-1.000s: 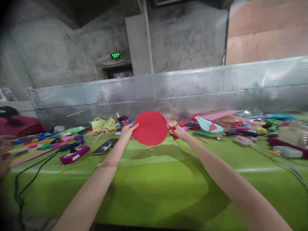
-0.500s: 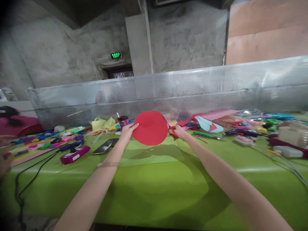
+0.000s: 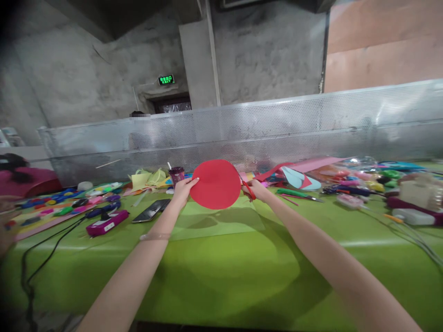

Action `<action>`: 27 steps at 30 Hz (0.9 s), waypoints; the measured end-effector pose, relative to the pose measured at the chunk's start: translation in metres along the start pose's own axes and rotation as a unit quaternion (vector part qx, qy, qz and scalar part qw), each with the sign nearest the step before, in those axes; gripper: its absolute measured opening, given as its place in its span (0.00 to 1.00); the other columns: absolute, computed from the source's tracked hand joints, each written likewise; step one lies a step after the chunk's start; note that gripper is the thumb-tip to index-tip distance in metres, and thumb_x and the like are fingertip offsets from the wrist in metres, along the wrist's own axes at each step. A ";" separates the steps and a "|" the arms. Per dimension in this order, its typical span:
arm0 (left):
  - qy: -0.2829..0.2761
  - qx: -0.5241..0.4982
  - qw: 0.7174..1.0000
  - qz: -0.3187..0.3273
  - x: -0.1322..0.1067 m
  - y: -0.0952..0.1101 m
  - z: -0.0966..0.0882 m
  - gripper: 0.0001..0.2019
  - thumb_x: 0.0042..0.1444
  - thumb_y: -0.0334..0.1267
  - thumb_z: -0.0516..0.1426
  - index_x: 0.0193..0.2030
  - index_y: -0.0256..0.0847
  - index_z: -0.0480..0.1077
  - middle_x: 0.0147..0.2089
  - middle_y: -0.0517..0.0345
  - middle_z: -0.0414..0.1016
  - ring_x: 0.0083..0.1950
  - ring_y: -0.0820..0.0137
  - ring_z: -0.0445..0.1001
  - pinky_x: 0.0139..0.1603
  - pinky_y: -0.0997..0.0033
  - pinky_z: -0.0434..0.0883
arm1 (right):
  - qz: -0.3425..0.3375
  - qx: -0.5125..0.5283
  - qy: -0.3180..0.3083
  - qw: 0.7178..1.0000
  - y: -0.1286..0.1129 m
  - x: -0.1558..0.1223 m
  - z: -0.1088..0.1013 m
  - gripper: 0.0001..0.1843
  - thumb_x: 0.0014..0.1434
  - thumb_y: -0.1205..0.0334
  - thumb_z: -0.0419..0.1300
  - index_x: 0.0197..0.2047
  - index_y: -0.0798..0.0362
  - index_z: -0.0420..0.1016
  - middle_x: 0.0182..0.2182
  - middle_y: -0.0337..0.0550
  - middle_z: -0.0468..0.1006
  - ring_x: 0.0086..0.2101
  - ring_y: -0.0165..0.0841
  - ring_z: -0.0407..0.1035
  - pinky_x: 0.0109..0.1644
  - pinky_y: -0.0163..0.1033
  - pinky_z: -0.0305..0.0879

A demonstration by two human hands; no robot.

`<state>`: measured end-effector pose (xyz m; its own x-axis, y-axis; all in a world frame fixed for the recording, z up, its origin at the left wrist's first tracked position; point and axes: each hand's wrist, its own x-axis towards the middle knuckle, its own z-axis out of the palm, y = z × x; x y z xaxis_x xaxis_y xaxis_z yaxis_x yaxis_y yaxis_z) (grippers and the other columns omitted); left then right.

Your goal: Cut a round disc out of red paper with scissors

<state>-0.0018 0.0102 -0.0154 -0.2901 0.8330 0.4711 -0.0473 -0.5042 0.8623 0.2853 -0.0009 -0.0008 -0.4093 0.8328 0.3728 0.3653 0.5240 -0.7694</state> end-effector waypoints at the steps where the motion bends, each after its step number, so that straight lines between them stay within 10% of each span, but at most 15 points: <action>1: 0.000 -0.001 1.000 -0.003 -0.001 0.001 0.000 0.18 0.34 0.44 0.65 0.33 0.37 0.75 0.31 0.52 0.77 0.38 0.61 0.75 0.44 0.61 0.70 | -0.001 -0.001 0.001 1.000 0.000 0.000 0.000 0.15 0.50 0.54 0.55 0.19 0.54 0.62 0.10 0.35 0.63 0.13 0.25 0.58 0.17 0.31 0.62; 27: -0.017 0.028 0.999 -0.007 -0.008 0.009 -0.002 0.17 0.37 0.45 0.64 0.34 0.37 0.75 0.33 0.53 0.77 0.38 0.61 0.74 0.42 0.63 0.70 | -0.007 0.021 -0.035 0.999 0.007 0.004 -0.005 0.17 0.49 0.56 0.55 0.15 0.54 0.61 0.10 0.36 0.64 0.12 0.25 0.59 0.16 0.32 0.62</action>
<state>-0.0016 -0.0011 -0.0119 -0.2578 0.8471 0.4646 0.0029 -0.4802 0.8771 0.2900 0.0069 -0.0023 -0.4716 0.8106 0.3472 0.3248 0.5258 -0.7862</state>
